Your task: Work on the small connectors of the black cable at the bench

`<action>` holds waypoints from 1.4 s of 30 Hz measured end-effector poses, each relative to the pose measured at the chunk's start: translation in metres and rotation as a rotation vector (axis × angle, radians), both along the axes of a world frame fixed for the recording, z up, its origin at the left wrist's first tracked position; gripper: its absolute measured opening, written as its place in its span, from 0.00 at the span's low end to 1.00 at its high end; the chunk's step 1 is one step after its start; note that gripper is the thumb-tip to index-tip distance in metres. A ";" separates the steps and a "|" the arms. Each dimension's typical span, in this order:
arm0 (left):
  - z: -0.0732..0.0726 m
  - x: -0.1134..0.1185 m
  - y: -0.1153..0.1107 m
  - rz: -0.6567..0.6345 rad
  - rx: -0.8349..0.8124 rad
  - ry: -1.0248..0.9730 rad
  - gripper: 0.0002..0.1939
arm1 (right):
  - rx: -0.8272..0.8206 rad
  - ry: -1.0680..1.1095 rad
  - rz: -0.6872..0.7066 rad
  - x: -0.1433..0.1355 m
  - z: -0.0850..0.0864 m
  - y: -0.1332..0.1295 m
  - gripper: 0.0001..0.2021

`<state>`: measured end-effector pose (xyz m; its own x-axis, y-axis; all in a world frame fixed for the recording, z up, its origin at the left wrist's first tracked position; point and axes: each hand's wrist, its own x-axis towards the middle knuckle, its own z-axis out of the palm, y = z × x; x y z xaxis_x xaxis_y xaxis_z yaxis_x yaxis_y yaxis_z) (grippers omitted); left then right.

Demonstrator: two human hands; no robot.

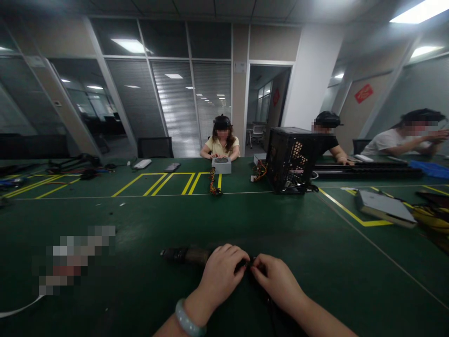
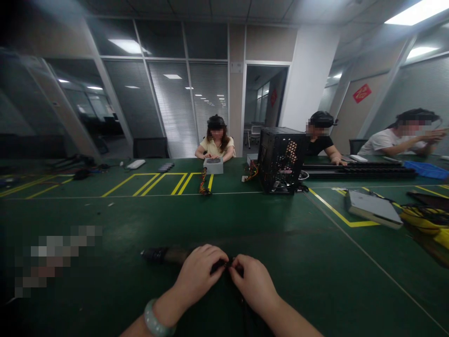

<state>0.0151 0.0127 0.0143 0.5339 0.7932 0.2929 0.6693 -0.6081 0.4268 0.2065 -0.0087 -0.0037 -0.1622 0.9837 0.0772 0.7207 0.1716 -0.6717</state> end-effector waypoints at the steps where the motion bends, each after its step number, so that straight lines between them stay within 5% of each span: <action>1: 0.000 0.000 0.000 0.013 -0.005 -0.003 0.09 | -0.002 0.001 0.001 0.000 0.000 0.000 0.06; 42: 0.001 0.000 0.000 -0.016 0.015 0.048 0.06 | -0.030 -0.005 0.026 0.000 0.005 0.000 0.06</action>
